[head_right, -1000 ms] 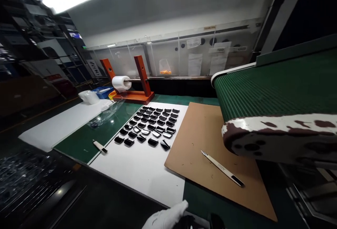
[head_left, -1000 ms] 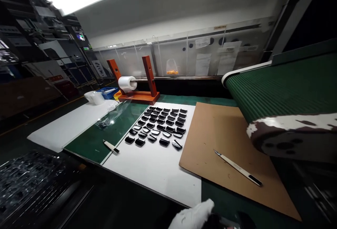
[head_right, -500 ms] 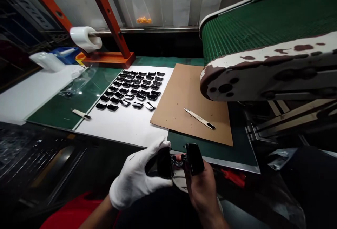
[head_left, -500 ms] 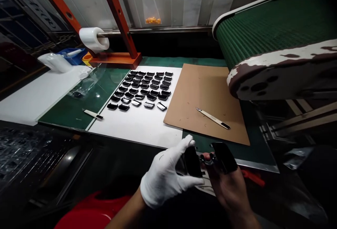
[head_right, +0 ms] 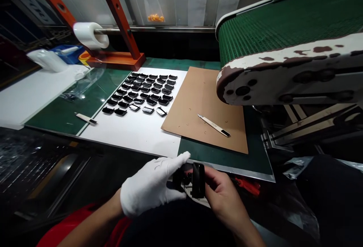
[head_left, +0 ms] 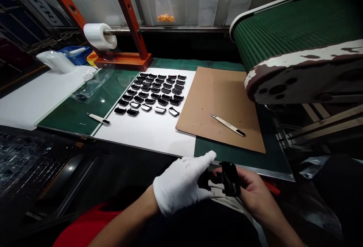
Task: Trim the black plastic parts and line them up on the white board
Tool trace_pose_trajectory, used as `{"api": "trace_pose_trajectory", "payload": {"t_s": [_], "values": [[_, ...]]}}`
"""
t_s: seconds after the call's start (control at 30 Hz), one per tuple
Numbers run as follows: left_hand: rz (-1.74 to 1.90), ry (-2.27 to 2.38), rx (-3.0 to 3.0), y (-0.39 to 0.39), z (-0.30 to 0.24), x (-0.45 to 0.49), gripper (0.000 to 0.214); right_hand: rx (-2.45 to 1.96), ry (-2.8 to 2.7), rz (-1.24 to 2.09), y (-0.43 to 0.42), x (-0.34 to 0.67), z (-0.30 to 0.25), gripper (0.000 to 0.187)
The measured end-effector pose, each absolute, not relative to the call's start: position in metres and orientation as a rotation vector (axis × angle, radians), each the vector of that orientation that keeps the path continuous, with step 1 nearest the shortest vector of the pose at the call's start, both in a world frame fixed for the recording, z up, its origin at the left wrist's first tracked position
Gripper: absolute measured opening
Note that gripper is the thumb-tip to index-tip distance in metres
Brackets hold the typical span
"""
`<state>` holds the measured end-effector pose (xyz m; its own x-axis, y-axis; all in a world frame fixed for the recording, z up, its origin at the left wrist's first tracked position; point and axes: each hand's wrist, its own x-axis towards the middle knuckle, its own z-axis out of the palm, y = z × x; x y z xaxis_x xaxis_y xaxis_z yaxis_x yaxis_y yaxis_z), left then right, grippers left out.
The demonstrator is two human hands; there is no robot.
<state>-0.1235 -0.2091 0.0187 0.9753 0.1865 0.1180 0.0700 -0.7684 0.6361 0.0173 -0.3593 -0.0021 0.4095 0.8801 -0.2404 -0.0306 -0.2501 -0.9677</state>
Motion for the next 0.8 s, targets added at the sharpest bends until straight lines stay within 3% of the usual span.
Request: {"api": "trace_pose_trajectory", "payload": {"t_s": [0.3, 0.57, 0.8], "values": [[0.238, 0.059, 2.616, -0.216, 0.014, -0.142, 0.076, -1.789, -1.289, 1.092, -0.358, 0.017, 0.03, 0.022], [0.204, 0.202, 2.617, -0.224, 0.006, -0.154, 0.091, -1.797, -1.207, 1.096, -0.354, 0.008, 0.023, 0.026], [0.292, 0.122, 2.509, -0.221, 0.011, -0.145, 0.072, -1.738, -1.006, 1.223, -0.356, 0.01, 0.029, 0.035]]}}
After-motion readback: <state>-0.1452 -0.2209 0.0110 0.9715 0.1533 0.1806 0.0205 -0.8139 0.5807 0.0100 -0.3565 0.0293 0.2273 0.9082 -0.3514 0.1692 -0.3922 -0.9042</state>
